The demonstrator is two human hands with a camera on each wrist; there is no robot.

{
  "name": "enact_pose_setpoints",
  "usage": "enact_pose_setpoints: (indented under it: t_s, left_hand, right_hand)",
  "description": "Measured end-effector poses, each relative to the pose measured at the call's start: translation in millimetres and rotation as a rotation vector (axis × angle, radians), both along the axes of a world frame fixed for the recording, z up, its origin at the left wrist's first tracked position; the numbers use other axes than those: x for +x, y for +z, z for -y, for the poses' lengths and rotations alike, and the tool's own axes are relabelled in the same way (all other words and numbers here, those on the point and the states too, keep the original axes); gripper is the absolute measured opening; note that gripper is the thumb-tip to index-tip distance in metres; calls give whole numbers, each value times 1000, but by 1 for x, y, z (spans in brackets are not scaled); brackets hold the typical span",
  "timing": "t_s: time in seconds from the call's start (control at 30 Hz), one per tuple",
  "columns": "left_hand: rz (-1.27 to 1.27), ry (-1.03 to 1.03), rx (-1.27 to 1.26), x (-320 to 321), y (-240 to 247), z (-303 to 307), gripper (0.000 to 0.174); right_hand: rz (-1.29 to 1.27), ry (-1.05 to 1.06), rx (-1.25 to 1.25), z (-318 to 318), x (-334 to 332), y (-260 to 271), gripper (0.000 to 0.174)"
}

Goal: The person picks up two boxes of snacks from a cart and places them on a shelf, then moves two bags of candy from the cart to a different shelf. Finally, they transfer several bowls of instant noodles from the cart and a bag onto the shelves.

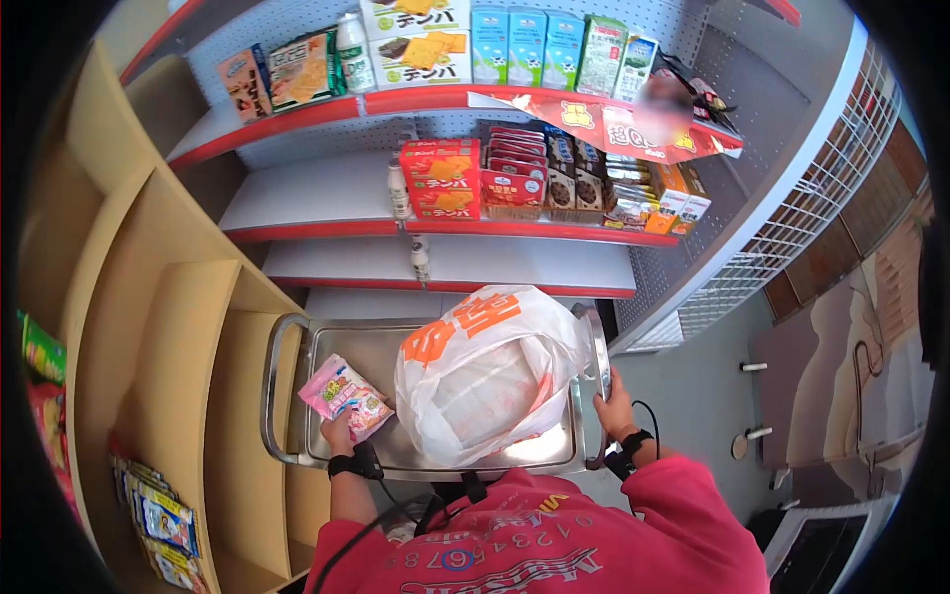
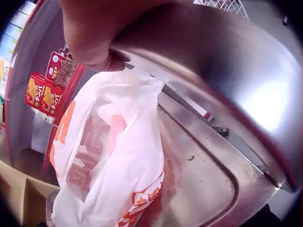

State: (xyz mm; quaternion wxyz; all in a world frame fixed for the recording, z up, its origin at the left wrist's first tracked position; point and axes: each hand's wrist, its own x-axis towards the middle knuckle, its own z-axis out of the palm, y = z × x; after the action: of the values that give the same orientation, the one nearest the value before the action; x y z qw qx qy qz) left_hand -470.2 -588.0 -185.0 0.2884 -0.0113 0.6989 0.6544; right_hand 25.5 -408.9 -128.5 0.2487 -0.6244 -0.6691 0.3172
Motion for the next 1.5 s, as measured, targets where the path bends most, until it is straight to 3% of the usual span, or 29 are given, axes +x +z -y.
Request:
enact_pose_setpoints:
  t_s: [0.03, 0.17, 0.27, 0.57, 0.97, 1.13, 1.23, 1.33, 1.37, 1.4, 1.5]
  left_hand:
    - [-63, 39, 146, -3, -6, 5, 28]
    - [-50, 73, 173, 6, 40, 17, 33]
    - [-105, -4, 311, 18, 81, 14, 31]
    - [-281, -359, 274, 46, 187, -4, 34]
    - [-458, -508, 313, 77, 247, 4, 32]
    - [-505, -597, 286, 75, 263, 9, 30]
    - [-543, -617, 263, 68, 269, 16, 30]
    - [-599, -609, 229, 67, 274, 31, 30]
    - [-620, -615, 215, 66, 278, 34, 31]
    - [-616, -614, 197, 65, 279, 41, 31]
    - [-597, -641, 164, 51, 278, 63, 32]
  right_hand:
    - [1, -3, -37, 0, 0, 0, 61]
    - [7, -2, -107, 0, 0, 5, 63]
    - [33, -4, -114, 1, 0, 8, 63]
    - [-60, 35, -59, 1, 4, 2, 64]
    - [-114, 60, 32, -9, 18, -53, 65]
    - [-33, 26, 84, 3, 3, -7, 62]
    - [-106, -30, -21, 8, -4, 9, 61]
    - [150, 22, 310, 7, 0, -9, 61]
    - [250, 16, 235, 13, -8, 14, 61]
    - [352, 37, 386, 12, -11, 12, 61]
    - [396, 71, 534, 28, -35, 37, 61]
